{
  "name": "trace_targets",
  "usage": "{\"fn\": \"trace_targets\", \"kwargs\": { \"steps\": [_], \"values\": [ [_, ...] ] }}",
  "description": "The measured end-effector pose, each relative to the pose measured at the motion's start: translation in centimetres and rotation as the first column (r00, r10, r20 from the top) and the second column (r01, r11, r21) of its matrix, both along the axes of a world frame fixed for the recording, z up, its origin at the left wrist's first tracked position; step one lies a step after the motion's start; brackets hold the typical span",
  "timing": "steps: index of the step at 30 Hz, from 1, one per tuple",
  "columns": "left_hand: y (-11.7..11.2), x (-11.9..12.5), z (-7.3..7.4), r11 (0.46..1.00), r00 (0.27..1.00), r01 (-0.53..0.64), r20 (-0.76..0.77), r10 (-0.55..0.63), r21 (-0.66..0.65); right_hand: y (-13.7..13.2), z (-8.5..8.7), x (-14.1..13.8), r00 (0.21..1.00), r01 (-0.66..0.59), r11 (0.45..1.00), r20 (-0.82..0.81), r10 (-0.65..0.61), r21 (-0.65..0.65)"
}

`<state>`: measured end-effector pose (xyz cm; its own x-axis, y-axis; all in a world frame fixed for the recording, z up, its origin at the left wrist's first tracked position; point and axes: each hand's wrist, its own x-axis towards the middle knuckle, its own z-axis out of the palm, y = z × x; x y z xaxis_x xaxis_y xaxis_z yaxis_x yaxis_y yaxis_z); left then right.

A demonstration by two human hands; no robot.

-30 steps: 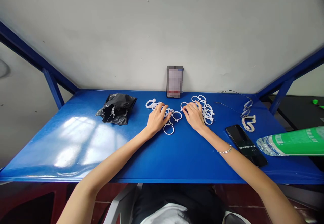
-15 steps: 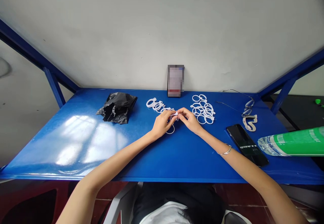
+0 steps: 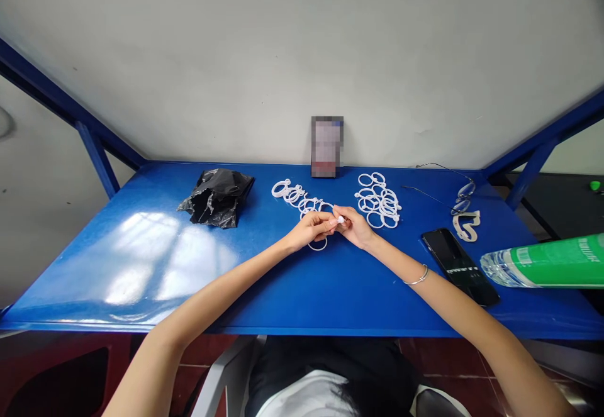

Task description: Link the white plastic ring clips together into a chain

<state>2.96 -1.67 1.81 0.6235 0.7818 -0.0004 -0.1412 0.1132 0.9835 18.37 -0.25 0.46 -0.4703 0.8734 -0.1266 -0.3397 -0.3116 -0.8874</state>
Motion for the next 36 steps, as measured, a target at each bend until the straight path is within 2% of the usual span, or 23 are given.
{"fn": "trace_targets", "kwargs": {
  "steps": [9,15,19,21,24,27,29,32,34,36],
  "values": [
    [0.2,0.1,-0.3,0.999,0.998,-0.015,0.058,0.018,-0.051,-0.2,-0.1,-0.4,0.995,0.017,0.995,-0.096,-0.027,-0.102],
    [0.2,0.2,-0.4,0.997,0.997,0.004,0.083,0.002,-0.078,0.0,-0.3,-0.3,0.991,-0.012,0.991,-0.137,-0.006,-0.130],
    [0.4,0.1,-0.6,0.997,0.989,-0.035,0.139,0.044,-0.063,0.4,-0.2,0.0,0.985,0.005,0.992,-0.169,-0.026,-0.124],
    [0.6,0.0,-0.6,0.997,0.991,-0.063,0.114,0.067,-0.036,0.5,-0.1,0.2,0.991,0.028,0.998,-0.132,-0.036,-0.064],
    [1.1,-0.6,-0.3,0.993,0.994,-0.112,-0.011,0.112,0.036,0.8,-0.1,0.6,0.997,0.076,0.994,-0.041,-0.072,0.083],
    [2.1,-1.6,0.3,0.965,0.961,-0.144,-0.202,0.189,0.220,1.1,-0.3,1.0,0.984,0.136,0.955,0.074,-0.160,0.264],
    [2.8,-2.4,0.8,0.894,0.885,-0.153,-0.345,0.314,0.421,1.3,-0.5,1.3,0.956,0.157,0.907,0.171,-0.239,0.391],
    [3.8,-3.6,1.4,0.741,0.720,-0.073,-0.478,0.502,0.668,1.5,-0.8,1.6,0.878,0.161,0.810,0.292,-0.378,0.564],
    [4.1,-4.1,1.8,0.698,0.661,-0.002,-0.523,0.538,0.716,1.6,-0.9,1.8,0.815,0.154,0.742,0.341,-0.468,0.652],
    [4.3,-4.6,2.1,0.691,0.636,0.038,-0.551,0.541,0.722,1.6,-0.9,1.9,0.768,0.138,0.695,0.366,-0.525,0.705]
  ]
}}
